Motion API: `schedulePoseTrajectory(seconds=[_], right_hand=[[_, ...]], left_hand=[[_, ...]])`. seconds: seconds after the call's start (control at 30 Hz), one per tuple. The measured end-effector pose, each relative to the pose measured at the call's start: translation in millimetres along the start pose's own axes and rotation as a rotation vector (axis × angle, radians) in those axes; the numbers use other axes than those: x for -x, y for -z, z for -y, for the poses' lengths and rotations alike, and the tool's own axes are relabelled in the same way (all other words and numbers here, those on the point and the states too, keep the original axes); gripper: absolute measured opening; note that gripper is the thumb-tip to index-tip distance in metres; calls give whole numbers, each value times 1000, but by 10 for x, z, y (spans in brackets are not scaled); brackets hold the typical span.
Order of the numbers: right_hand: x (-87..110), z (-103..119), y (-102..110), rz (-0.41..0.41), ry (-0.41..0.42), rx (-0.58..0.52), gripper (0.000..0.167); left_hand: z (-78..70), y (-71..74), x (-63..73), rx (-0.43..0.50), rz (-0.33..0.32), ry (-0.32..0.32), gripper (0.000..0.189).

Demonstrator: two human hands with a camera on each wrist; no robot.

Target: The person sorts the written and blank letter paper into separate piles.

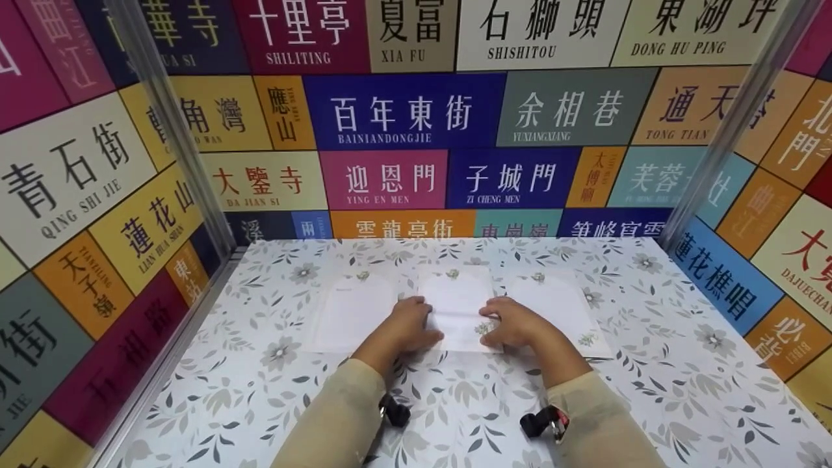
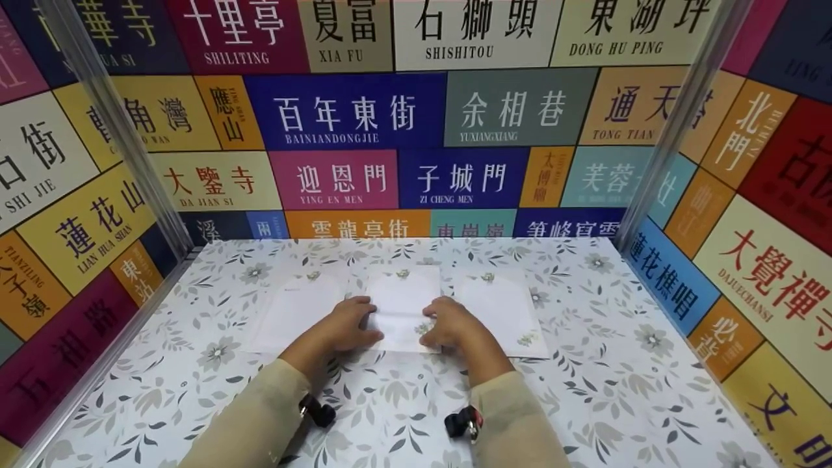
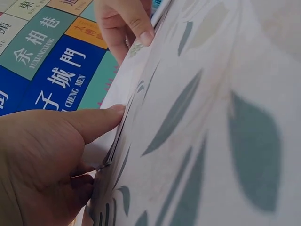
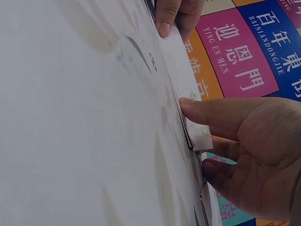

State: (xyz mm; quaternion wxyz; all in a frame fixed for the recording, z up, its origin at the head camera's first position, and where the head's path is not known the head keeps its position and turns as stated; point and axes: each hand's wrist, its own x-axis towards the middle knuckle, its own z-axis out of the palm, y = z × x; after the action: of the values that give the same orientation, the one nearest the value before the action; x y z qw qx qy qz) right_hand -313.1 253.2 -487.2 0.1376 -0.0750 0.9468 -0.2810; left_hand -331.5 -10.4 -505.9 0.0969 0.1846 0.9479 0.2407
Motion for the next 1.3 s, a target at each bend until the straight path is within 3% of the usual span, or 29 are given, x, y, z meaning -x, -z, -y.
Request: schedulePoseTrajectory(seconds=[0.17,0.5,0.8,1.0,1.3], right_hand=[[-7,16,-13,-28,-50,1,61],[-30,22,7,-61,-96,20,61],[-25,-1,0,-79,-62,38,59],[-20,-5,-10,-82,-74,32,59],[-27,-4,2,-94,-72,3,64]], left_hand=[[-8,-30,4,-17,-39,20,63],[-90,-24,-11,22,-66,160,60],[-129,-25,49,-24,-95,158,59],[-164,-12,64,20,-64,223,59],[-152,-20,26,46,-85,216,61]])
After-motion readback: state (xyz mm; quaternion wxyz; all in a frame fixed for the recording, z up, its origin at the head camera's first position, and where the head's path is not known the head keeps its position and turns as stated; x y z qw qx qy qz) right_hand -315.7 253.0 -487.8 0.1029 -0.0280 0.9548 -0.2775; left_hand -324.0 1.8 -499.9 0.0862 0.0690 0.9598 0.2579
